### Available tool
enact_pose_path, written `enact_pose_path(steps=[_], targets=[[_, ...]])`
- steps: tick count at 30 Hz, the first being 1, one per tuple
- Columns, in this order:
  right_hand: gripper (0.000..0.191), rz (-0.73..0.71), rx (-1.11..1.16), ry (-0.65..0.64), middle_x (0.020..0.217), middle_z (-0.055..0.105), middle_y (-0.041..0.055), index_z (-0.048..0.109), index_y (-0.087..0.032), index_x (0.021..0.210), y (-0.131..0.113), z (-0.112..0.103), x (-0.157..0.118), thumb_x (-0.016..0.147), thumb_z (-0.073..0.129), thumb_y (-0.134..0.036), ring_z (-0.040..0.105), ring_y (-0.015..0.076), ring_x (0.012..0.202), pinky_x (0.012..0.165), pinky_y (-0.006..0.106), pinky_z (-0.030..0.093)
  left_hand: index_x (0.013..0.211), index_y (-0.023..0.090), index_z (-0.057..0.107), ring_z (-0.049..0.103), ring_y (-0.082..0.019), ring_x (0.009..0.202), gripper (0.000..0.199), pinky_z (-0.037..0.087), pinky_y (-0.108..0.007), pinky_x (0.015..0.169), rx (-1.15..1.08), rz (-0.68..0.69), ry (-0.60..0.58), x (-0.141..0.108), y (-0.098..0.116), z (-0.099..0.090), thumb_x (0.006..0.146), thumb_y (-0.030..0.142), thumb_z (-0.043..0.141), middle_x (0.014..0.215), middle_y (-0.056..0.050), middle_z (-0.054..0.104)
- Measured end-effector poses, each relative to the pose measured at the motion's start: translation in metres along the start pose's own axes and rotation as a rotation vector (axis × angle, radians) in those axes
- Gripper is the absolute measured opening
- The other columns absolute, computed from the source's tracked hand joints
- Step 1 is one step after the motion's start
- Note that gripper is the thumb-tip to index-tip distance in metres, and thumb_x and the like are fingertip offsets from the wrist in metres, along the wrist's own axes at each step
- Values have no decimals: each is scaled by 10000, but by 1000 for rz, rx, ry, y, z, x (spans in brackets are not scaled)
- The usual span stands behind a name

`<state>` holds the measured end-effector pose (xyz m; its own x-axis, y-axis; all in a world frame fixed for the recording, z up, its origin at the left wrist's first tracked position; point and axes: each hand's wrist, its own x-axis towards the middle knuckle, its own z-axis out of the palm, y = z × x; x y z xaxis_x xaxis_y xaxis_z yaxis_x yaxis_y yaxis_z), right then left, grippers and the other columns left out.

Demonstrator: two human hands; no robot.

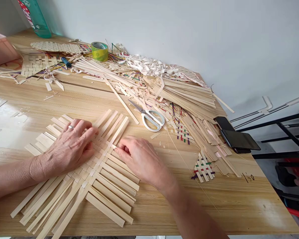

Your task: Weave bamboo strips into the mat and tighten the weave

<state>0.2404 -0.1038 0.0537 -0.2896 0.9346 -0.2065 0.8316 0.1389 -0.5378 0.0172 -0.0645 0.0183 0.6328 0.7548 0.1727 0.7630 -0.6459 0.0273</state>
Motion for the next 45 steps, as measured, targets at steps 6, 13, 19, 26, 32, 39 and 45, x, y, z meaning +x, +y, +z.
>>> enact_pose_path(steps=[6, 13, 19, 26, 32, 39, 45], targets=[[294, 45, 113, -19, 609, 531, -41, 587, -190, 722, 1, 1, 2, 974, 511, -322, 412, 90, 537, 560, 262, 284, 1011, 179, 619, 498, -305, 1018, 240, 461, -458, 891, -27, 34, 59, -1, -3, 4, 795, 155, 517, 1120, -134, 570], [335, -4, 85, -56, 580, 460, -46, 540, -193, 689, 7, 3, 5, 991, 476, -322, 363, 93, 530, 541, 275, 243, 1012, 174, 600, 502, -292, 1030, 229, 449, -439, 894, -31, 65, 33, 1, -2, 2, 825, 115, 481, 1117, -117, 589], [311, -43, 34, -128, 649, 514, -31, 522, -196, 718, 9, 3, 7, 1002, 463, -309, 419, 109, 606, 570, 277, 249, 1029, 181, 597, 507, -297, 1021, 227, 435, -443, 880, 24, 33, -14, 4, 0, -1, 832, 141, 490, 1091, -110, 591], [313, -39, 14, -161, 670, 516, -28, 463, -195, 699, 5, 1, 7, 994, 477, -299, 378, 105, 595, 575, 275, 243, 1021, 183, 589, 514, -295, 1014, 225, 433, -441, 859, 41, 36, 5, 4, 0, 0, 827, 142, 483, 1088, -106, 587], [315, -19, 96, -118, 629, 478, -34, 522, -195, 702, 7, 0, 3, 990, 471, -311, 388, 103, 585, 547, 270, 245, 1000, 174, 573, 493, -287, 1002, 205, 430, -424, 857, 20, 40, 12, 2, -1, -1, 826, 124, 476, 1056, -106, 564], [313, -6, 138, -66, 625, 466, -38, 562, -191, 746, 11, -4, 3, 994, 456, -351, 372, 97, 568, 537, 260, 256, 1015, 177, 590, 480, -291, 979, 203, 438, -434, 855, 28, 51, 35, 2, -3, 1, 852, 149, 473, 1083, -120, 559], [343, -11, 139, -143, 598, 395, -49, 450, -187, 657, 7, -4, 4, 980, 474, -299, 330, 90, 569, 537, 260, 227, 1018, 169, 598, 480, -294, 972, 220, 445, -436, 868, 29, 44, 18, 3, -1, -1, 836, 140, 479, 1073, -121, 565]])
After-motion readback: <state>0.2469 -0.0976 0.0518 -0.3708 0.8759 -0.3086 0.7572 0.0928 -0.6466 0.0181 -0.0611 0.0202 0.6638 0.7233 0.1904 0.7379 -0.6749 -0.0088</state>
